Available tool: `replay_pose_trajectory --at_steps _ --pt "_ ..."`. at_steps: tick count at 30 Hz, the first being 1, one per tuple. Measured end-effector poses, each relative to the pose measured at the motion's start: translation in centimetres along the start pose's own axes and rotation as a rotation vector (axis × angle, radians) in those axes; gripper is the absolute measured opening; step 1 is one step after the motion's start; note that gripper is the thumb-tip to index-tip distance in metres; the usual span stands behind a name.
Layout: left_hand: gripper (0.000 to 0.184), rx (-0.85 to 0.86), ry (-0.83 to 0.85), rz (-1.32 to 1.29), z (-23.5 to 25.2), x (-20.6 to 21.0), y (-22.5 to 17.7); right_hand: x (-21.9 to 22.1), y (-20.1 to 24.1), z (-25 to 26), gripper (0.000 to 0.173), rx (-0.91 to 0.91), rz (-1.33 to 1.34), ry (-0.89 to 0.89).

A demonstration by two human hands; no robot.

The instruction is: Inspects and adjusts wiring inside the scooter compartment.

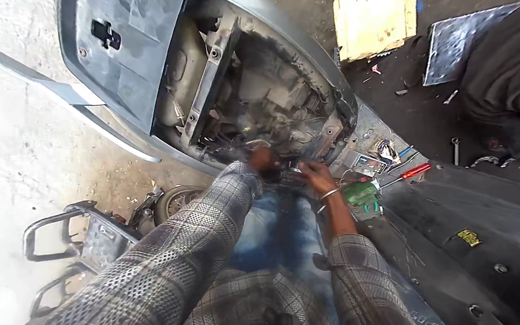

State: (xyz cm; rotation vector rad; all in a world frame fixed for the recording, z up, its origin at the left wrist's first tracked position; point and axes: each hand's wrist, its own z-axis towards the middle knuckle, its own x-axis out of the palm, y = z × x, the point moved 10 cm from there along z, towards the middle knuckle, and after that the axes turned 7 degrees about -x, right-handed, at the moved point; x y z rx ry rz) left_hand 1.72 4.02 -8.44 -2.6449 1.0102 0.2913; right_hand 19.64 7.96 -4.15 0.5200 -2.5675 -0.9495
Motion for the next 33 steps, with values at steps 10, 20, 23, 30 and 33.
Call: replay_pose_trajectory --at_steps 10,20,23,30,33 --pt "0.011 0.08 0.284 -0.373 -1.6 0.2 -0.5 2.9 0.0 3.1 0.036 0.005 -0.733 0.171" --pt "0.025 -0.003 0.272 -0.309 -0.9 0.3 0.6 4.7 -1.2 4.7 0.04 0.08 -0.76 0.042" --pt "0.025 -0.073 0.254 -0.34 -0.2 0.5 1.4 4.6 -1.6 4.6 0.037 0.061 -0.685 0.047" --pt "0.027 -0.159 0.111 -0.19 0.7 0.0 2.2 3.7 -3.0 3.9 0.035 0.021 -0.529 -0.032" --pt "0.029 -0.176 0.111 -0.196 0.0 -0.2 1.7 3.5 -3.6 3.6 0.035 0.023 -0.442 -0.056"
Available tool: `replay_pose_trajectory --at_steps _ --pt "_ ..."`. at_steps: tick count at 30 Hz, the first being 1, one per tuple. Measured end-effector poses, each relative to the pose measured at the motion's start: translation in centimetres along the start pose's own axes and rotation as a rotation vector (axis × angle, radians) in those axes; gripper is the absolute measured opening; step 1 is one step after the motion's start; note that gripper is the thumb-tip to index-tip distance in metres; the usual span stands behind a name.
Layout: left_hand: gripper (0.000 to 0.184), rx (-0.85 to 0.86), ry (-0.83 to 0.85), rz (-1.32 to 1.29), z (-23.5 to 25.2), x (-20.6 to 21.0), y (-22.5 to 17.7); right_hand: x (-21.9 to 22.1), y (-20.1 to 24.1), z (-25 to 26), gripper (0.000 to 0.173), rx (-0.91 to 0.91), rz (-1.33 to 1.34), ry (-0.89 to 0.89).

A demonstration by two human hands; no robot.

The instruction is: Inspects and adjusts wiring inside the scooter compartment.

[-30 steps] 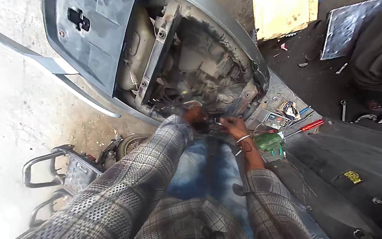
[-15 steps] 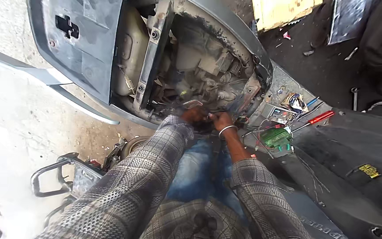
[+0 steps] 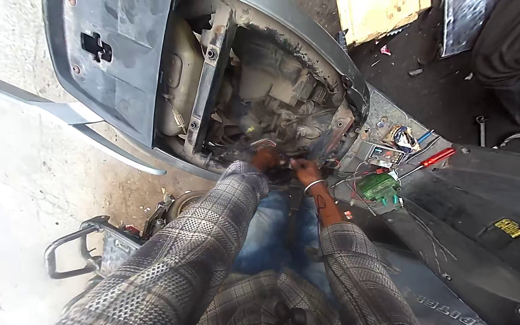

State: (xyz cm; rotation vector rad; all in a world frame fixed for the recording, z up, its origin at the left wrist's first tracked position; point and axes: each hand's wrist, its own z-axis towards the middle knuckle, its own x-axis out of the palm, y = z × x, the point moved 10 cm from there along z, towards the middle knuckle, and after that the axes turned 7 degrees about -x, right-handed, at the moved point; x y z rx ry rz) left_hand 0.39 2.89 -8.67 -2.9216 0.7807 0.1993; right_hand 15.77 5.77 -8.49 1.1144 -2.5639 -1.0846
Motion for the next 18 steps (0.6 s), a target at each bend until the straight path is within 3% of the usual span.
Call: replay_pose_trajectory --at_steps 3,6,11,15,18 --pt "0.027 -0.005 -0.047 -0.089 0.1 -0.2 0.4 0.3 0.1 -0.6 0.036 -0.001 0.037 0.079" --pt "0.027 0.046 -0.122 -0.007 -0.1 -0.9 -0.2 0.4 0.0 -0.9 0.044 -0.024 -0.033 0.156" --pt "0.024 0.114 -0.257 0.045 -1.5 -1.8 -0.8 -0.5 0.9 -1.2 0.036 -0.086 -0.051 0.144" --pt "0.04 0.162 -0.163 -0.045 -1.7 -1.3 -0.7 -1.1 2.4 -1.3 0.035 -0.097 0.034 0.095" --pt "0.044 0.176 -0.196 0.056 -2.7 -1.3 -1.6 -1.5 3.2 -0.8 0.035 -0.085 0.065 0.092"
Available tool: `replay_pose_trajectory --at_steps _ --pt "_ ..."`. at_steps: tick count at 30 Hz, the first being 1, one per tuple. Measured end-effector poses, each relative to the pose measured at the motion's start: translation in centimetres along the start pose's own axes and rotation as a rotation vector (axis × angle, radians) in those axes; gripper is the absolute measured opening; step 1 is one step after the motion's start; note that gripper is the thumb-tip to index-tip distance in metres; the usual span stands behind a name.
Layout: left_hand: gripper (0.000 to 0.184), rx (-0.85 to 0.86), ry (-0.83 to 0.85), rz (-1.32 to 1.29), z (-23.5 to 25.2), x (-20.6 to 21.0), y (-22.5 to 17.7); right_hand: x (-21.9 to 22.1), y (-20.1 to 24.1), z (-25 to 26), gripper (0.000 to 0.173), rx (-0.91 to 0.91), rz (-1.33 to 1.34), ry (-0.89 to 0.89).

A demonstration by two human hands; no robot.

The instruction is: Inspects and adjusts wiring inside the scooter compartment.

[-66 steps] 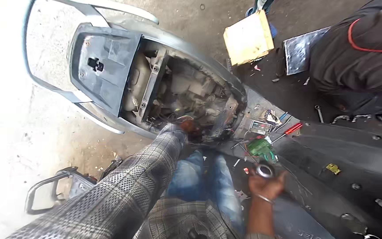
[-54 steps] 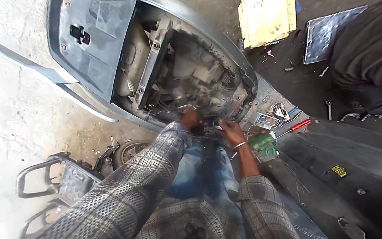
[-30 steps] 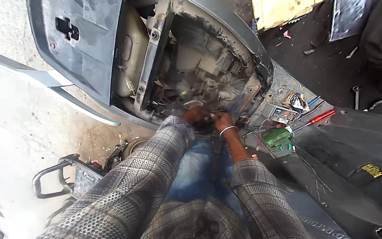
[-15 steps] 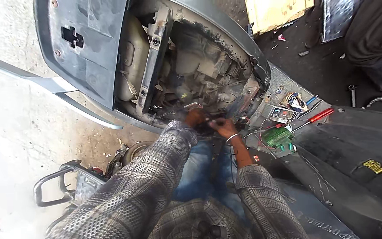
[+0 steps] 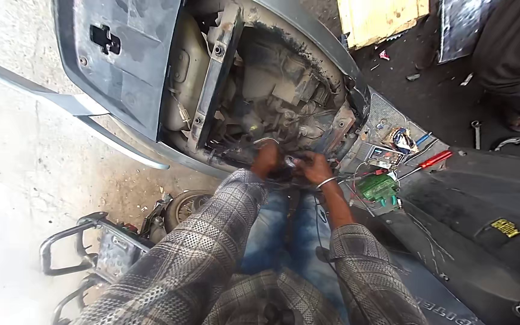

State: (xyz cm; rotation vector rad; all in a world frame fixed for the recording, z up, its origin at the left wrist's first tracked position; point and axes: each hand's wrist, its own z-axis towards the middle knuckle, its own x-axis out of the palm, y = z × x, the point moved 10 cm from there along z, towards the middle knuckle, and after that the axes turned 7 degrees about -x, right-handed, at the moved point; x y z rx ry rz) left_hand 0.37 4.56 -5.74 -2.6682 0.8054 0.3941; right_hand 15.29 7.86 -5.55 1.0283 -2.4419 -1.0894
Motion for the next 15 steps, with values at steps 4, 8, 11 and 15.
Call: replay_pose_trajectory --at_steps 4,8,11,15 --pt "0.046 0.007 -0.06 0.129 -0.6 0.2 -0.6 -0.2 0.9 0.4 0.042 0.002 -0.036 0.075" --pt "0.066 -0.173 -0.133 0.112 -2.3 0.3 -0.8 -0.7 0.9 1.2 0.046 -0.048 0.027 0.001" --pt "0.059 -0.219 -0.288 0.026 -3.6 0.5 -0.9 -0.6 1.0 1.4 0.043 -0.076 0.07 -0.033" --pt "0.071 -0.23 -0.352 -0.029 -4.0 0.5 -1.2 -0.3 1.8 2.8 0.033 -0.218 -0.142 0.03"
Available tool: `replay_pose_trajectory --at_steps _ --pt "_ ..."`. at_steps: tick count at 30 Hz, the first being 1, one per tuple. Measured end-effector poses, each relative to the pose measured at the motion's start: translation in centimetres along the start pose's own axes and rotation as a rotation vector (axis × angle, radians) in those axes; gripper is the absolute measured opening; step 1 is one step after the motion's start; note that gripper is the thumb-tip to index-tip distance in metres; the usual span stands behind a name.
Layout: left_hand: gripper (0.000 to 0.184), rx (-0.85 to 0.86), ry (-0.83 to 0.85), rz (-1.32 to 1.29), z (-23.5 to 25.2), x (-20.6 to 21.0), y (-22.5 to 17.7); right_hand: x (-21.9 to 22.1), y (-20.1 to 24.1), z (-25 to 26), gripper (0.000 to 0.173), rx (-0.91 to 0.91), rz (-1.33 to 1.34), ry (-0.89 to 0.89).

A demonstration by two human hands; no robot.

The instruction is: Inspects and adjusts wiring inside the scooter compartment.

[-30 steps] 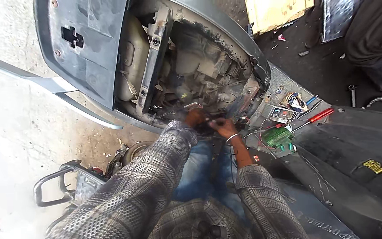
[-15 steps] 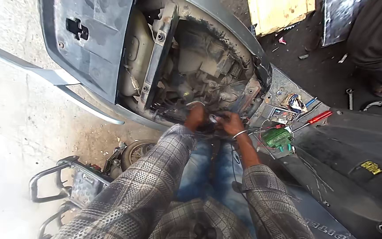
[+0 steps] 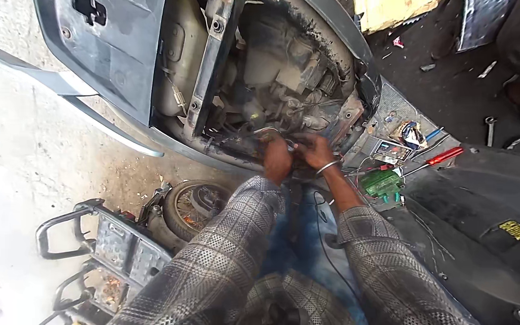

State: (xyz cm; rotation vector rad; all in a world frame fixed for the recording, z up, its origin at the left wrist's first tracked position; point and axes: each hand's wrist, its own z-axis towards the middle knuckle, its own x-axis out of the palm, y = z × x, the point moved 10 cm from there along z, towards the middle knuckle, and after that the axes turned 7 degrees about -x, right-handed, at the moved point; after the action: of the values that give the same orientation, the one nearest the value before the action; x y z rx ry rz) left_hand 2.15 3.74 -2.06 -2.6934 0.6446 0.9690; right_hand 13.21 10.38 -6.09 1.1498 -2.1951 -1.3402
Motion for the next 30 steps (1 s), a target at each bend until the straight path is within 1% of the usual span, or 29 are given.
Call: replay_pose_trajectory --at_steps 3,7,9,11,13,15,16,17,18,19,21,22,23,24,25,26,28,30 --pt "0.076 0.01 0.001 0.032 -0.7 0.0 -0.2 1.3 1.7 1.7 0.029 -0.115 -0.214 0.173" --pt "0.072 -0.016 -0.005 0.008 -1.1 -0.7 -0.1 4.0 4.7 4.2 0.028 -0.212 -0.473 0.497" --pt "0.077 -0.022 -0.023 0.013 -1.1 -0.8 0.1 4.8 4.9 5.6 0.026 -0.226 -0.558 0.549" --pt "0.084 -0.006 -0.033 0.038 -1.1 -0.6 0.1 4.9 4.5 6.4 0.029 -0.186 -0.601 0.481" --pt "0.086 0.012 -0.044 0.082 -0.9 -0.4 -0.1 4.7 4.5 6.1 0.033 -0.139 -0.661 0.389" --pt "0.081 0.021 -0.033 0.136 -0.8 -0.1 -0.1 4.8 4.5 5.4 0.035 -0.109 -0.676 0.332" --pt "0.073 0.029 -0.026 0.152 -0.8 -0.1 -0.2 4.7 4.2 5.2 0.036 -0.094 -0.658 0.301" --pt "0.061 0.039 -0.012 0.157 -0.7 -0.1 -0.3 4.4 3.6 5.1 0.037 -0.067 -0.602 0.259" --pt "0.049 0.05 0.002 0.145 -0.7 -0.1 -0.4 4.0 2.8 4.8 0.04 -0.03 -0.499 0.197" --pt "0.042 0.05 0.018 0.13 -0.7 -0.2 -0.5 3.3 1.8 4.2 0.042 0.017 -0.353 0.118" --pt "0.039 0.009 0.025 0.122 -0.6 -0.3 -0.5 1.6 -0.3 2.1 0.041 0.095 -0.051 -0.052" --pt "0.041 -0.02 0.019 0.126 -0.6 -0.4 -0.4 1.2 -1.4 0.8 0.041 0.134 0.039 -0.09" --pt "0.048 -0.048 0.008 0.131 -0.6 -0.5 -0.3 1.3 -2.4 -0.4 0.041 0.167 0.083 -0.078" --pt "0.059 -0.075 -0.004 0.139 -0.5 -0.5 -0.1 2.0 -3.1 -1.3 0.041 0.186 0.095 -0.021" --pt "0.075 -0.098 -0.008 0.151 -0.6 -0.5 -0.1 2.8 -3.6 -1.9 0.042 0.178 0.075 0.051" --pt "0.082 -0.104 -0.013 0.154 -0.6 -0.5 -0.2 3.4 -3.8 -1.8 0.044 0.156 0.038 0.105" --pt "0.079 -0.08 -0.02 0.183 -0.6 -0.3 -0.4 3.9 -3.9 -0.9 0.046 0.123 -0.043 0.154" --pt "0.068 -0.065 0.014 0.24 -0.3 0.1 -0.2 4.5 -3.9 0.2 0.053 0.095 -0.064 0.158"
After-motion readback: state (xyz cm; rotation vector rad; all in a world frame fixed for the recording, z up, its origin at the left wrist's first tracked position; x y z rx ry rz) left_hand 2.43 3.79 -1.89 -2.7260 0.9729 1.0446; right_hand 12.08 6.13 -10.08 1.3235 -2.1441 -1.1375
